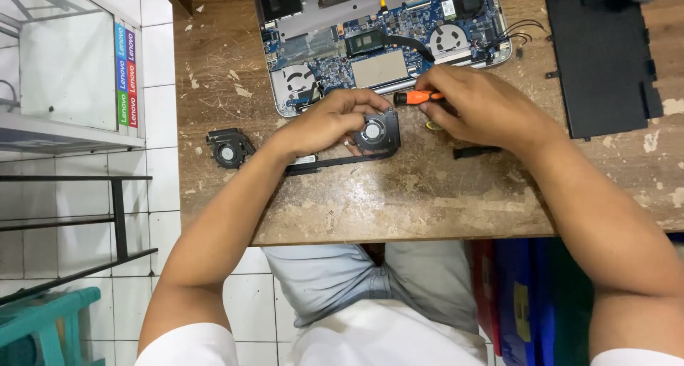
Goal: The person is unscrewing and removing the cooling fan and heat sink assembly from a laptop motherboard using a screwdriver.
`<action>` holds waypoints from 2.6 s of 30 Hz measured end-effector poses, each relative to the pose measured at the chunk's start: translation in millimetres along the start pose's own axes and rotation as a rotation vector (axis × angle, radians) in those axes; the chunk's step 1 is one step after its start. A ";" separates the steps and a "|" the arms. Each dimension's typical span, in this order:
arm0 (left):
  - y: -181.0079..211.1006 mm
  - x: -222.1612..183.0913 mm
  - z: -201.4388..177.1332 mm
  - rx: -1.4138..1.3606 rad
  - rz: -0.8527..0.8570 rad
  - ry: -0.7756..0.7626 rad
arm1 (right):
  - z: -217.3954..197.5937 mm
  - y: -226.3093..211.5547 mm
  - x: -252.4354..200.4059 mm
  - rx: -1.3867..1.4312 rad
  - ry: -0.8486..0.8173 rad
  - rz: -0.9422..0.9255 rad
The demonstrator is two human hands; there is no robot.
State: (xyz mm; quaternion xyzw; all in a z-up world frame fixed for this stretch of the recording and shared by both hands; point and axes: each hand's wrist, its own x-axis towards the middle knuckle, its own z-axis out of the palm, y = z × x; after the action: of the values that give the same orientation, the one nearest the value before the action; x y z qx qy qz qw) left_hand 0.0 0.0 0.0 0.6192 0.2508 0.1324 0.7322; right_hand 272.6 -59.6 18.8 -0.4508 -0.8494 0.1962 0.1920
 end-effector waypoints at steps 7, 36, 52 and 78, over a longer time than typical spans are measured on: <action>25.8 -7.7 4.0 0.386 -0.075 0.011 | 4.2 25.3 -3.8 -0.158 -0.050 -0.018; 94.7 22.9 22.2 0.014 0.382 0.807 | 13.8 -40.1 4.2 0.695 -0.059 0.043; 61.7 21.8 10.1 -0.414 0.479 1.053 | 35.2 -21.7 2.3 1.058 -0.195 0.152; 24.7 -20.1 -37.6 -0.764 0.419 1.167 | 8.3 -19.3 4.6 0.746 -0.202 0.265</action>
State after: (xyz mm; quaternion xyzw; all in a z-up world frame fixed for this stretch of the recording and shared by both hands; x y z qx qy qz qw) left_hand -34.0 26.4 24.1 0.1838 0.4130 0.6568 0.6036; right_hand 252.7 -67.1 22.2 -0.4344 -0.6689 0.5571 0.2311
